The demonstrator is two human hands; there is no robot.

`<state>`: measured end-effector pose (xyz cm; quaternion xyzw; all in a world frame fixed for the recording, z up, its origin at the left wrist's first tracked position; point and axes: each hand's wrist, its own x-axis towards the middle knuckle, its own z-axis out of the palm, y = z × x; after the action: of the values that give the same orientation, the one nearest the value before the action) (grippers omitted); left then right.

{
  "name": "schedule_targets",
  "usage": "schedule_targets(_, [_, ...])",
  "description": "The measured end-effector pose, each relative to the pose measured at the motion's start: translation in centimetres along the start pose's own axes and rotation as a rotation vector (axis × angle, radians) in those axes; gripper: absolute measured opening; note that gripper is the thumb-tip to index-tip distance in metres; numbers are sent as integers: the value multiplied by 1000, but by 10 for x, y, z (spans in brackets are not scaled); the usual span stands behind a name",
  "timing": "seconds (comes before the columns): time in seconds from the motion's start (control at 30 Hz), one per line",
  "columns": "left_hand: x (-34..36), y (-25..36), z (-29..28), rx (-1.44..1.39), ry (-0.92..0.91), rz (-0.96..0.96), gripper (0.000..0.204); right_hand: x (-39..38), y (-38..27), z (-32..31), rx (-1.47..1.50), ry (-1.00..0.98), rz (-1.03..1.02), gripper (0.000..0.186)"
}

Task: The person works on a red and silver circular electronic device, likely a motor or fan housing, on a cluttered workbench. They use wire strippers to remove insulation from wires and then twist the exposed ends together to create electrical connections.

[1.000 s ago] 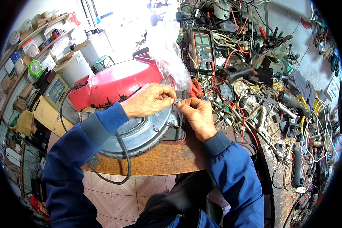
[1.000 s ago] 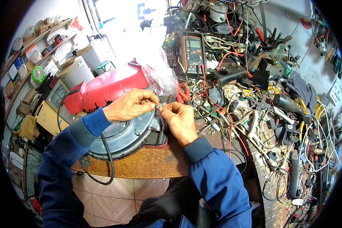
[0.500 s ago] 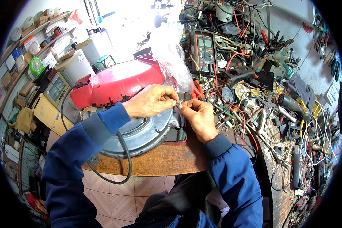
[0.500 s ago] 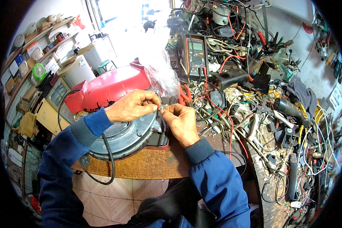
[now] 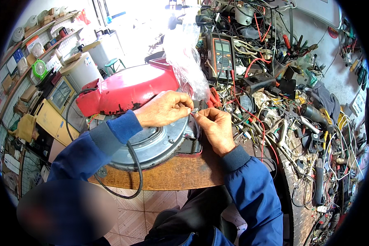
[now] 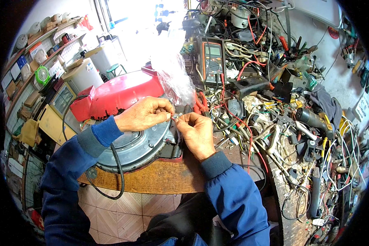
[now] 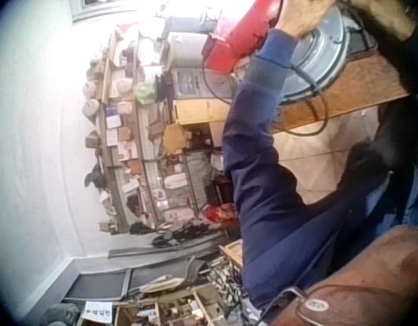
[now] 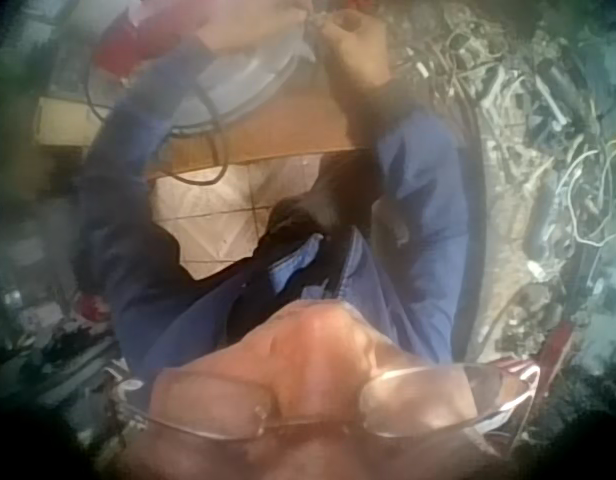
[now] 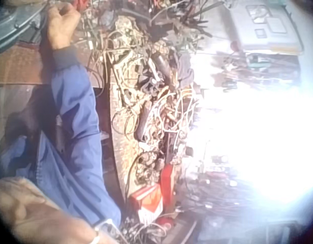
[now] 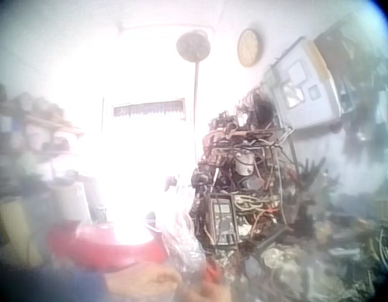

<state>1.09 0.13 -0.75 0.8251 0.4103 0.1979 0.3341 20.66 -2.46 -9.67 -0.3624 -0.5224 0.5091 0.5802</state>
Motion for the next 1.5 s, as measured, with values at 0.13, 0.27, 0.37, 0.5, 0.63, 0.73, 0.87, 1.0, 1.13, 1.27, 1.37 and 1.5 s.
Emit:
schedule_targets(0.13, [1, -4, 1, 0, 1, 17, 15, 1, 0, -1, -17, -8, -2, 14])
schedule_targets(0.27, [1, -6, 1, 9, -1, 33, 14, 0, -2, -1, 6, -19, 21, 14])
schedule_targets(0.37, [1, -5, 1, 11, -7, 42, 14, 0, -2, -1, 17, -22, 27, 14])
schedule_targets(0.5, [2, -9, 2, -40, -1, 54, 13, 0, -3, -1, 34, -31, 25, 13])
schedule_targets(0.63, [0, -14, 1, -95, -4, 35, 13, 1, -3, 0, 29, -41, 29, 13])
schedule_targets(0.73, [0, -9, 0, -95, -2, 28, 13, 0, -5, 0, 35, -26, 30, 13])
schedule_targets(0.87, [-2, -8, 1, -140, 1, 35, 12, 1, -1, -1, 24, -35, 17, 12])
schedule_targets(1.0, [-2, -8, 2, -165, 10, 43, 11, 1, -2, -2, 12, -39, 1, 11])
schedule_targets(1.13, [-2, -7, 3, -108, 41, 51, 10, 2, -1, -3, 9, -49, -3, 11])
schedule_targets(1.27, [-4, -5, 3, -145, 45, 47, 11, 1, -1, -1, 28, -63, -4, 11])
schedule_targets(1.37, [-4, -4, 3, -157, 40, 54, 11, 2, -1, -2, 20, -60, -3, 11])
schedule_targets(1.5, [-3, -6, 3, -144, 39, 78, 11, 2, 1, -2, -7, -62, -14, 10])
